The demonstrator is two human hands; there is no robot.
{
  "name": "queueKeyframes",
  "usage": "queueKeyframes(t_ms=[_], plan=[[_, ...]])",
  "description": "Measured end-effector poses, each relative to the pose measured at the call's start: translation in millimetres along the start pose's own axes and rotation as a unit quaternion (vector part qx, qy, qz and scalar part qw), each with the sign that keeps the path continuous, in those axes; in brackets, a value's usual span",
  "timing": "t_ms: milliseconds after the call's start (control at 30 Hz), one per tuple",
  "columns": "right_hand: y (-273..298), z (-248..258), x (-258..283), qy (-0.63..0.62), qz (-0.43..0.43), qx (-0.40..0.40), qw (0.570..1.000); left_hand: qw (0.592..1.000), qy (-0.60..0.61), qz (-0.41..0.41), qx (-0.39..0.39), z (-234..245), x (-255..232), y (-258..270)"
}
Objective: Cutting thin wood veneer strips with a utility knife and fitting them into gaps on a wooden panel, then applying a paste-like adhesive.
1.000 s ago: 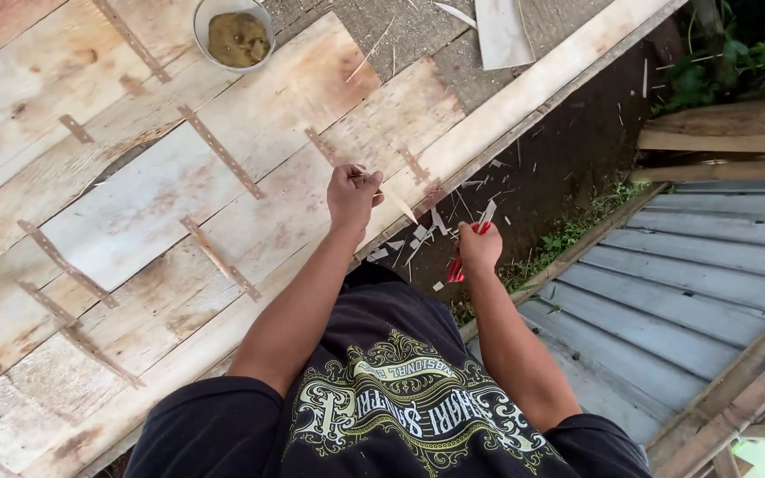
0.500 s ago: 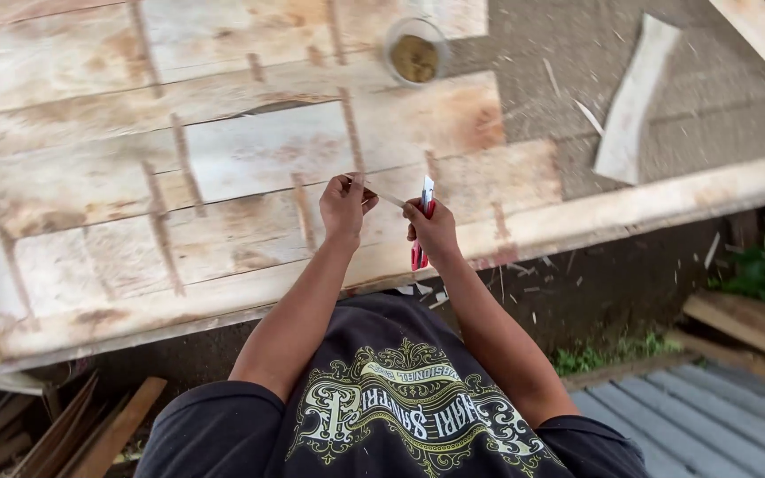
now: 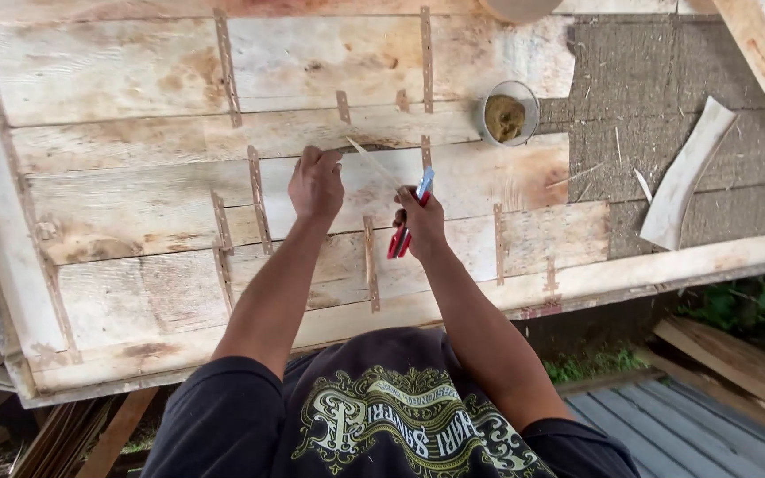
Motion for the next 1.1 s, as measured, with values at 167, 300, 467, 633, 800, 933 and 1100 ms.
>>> queueKeyframes(t_ms=[167, 300, 467, 633, 800, 933, 1100], plan=[[-26.1, -23.1, -1.2, -0.007, -0.001, -0.012, 1.0, 0.999, -0.018, -0.037, 0.021, -11.4, 18.2, -17.3], [-24.9, -34.8, -1.5, 0.014, -0.018, -0.013, 1.0, 0.998, -0.036, -0.059, 0.004, -14.0, 21.9, -22.4], [-33.2, -37.5, -7.4, 0.013, -0.015, 0.019, 1.0, 0.972, -0.177, -0.136, -0.066, -11.2, 3.0, -22.0], [-35.9, -24.7, 2.2, 0.034, -0.013, 0.043, 0.998, 0.95, -0.24, -0.173, -0.102, -24.6, -5.0, -24.6], [-37.3, -9.9, 15.1, 0.044, -0.012, 0.05, 0.998, 0.942, -0.265, -0.195, -0.066, -36.5, -4.0, -25.9], [-45.9, -4.7, 13.8, 0.048, -0.019, 0.057, 0.997, 0.939, -0.283, -0.191, -0.04, -48.0, -2.9, -29.6], [-54.4, -6.9, 6.4, 0.052, -0.035, 0.068, 0.996, 0.943, -0.303, -0.125, 0.055, -57.8, 6.3, -32.1]])
Point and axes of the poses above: each hand's wrist, its own y-axis away from the middle knuckle, its own z-axis out of the back of the hand, x = y × z, the point moved 9 cm from there along -y, towards the middle knuckle, and after that the axes turned 8 degrees about x, right-handed, at the moved point
